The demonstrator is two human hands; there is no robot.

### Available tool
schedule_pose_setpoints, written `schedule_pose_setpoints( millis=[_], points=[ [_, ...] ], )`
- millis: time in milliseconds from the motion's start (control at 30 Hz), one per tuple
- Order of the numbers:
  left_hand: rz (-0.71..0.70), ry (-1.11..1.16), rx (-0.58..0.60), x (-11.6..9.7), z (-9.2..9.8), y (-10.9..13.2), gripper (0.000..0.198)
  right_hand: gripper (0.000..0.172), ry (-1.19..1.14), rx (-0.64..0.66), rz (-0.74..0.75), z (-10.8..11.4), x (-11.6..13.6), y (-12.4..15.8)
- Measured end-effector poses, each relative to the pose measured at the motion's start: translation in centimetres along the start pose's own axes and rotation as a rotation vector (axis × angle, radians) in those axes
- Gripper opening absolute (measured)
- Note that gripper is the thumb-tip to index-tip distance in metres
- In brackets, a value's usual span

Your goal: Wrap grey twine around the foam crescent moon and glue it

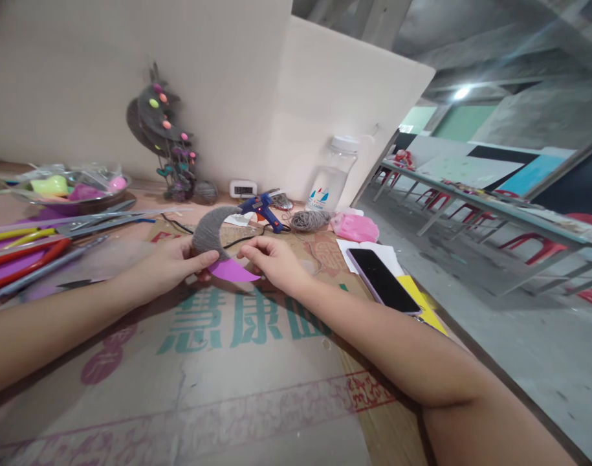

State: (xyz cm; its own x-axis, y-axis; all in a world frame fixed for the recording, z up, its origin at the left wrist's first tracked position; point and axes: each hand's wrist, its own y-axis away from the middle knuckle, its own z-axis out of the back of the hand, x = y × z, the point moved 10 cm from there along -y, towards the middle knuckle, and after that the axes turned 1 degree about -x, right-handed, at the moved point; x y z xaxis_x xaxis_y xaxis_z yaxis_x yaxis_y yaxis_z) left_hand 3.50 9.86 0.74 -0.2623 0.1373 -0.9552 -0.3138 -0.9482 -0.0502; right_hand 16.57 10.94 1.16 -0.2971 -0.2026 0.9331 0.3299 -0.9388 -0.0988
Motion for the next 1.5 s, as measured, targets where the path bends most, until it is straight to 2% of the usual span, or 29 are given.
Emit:
schedule_pose_setpoints(
  millis=[433,767,1033,1133,1267,1367,1500],
  points=[
    [0.036,-0.014,0.055,0.6,-0.5,0.1,0.025,0.024,-0.026,0.008,0.087,0.2,-0.1,-0.3],
    [-0.036,0.003,0.103,0.5,-0.9,0.0,0.025,0.022,-0.031,0.001,0.065,0.2,-0.1,-0.1],
    [-0.029,-0.005,0.082,0.4,-0.7,0.0,0.024,0.023,-0.011,0.027,0.087,-0.3,-0.2,-0.6],
    [-0.032,-0.023,0.046,0.2,-0.4,0.0,0.025,0.024,-0.03,-0.044,0.137,0.5,0.5,-0.5],
    [-0.045,0.003,-0.092,-0.3,1.1,-0.2,0.028,0.025,0.031,-0.154,0.243,1.8,2.0,0.2],
    [-0.049,0.035,-0.166,-0.2,2.0,-0.2,0.03,0.025,0.087,-0.137,0.264,1.4,2.6,0.7],
    [-0.055,0.056,-0.182,-0.2,2.3,-0.2,0.031,0.021,0.163,-0.071,0.2,0.2,2.3,0.9]
  ],
)
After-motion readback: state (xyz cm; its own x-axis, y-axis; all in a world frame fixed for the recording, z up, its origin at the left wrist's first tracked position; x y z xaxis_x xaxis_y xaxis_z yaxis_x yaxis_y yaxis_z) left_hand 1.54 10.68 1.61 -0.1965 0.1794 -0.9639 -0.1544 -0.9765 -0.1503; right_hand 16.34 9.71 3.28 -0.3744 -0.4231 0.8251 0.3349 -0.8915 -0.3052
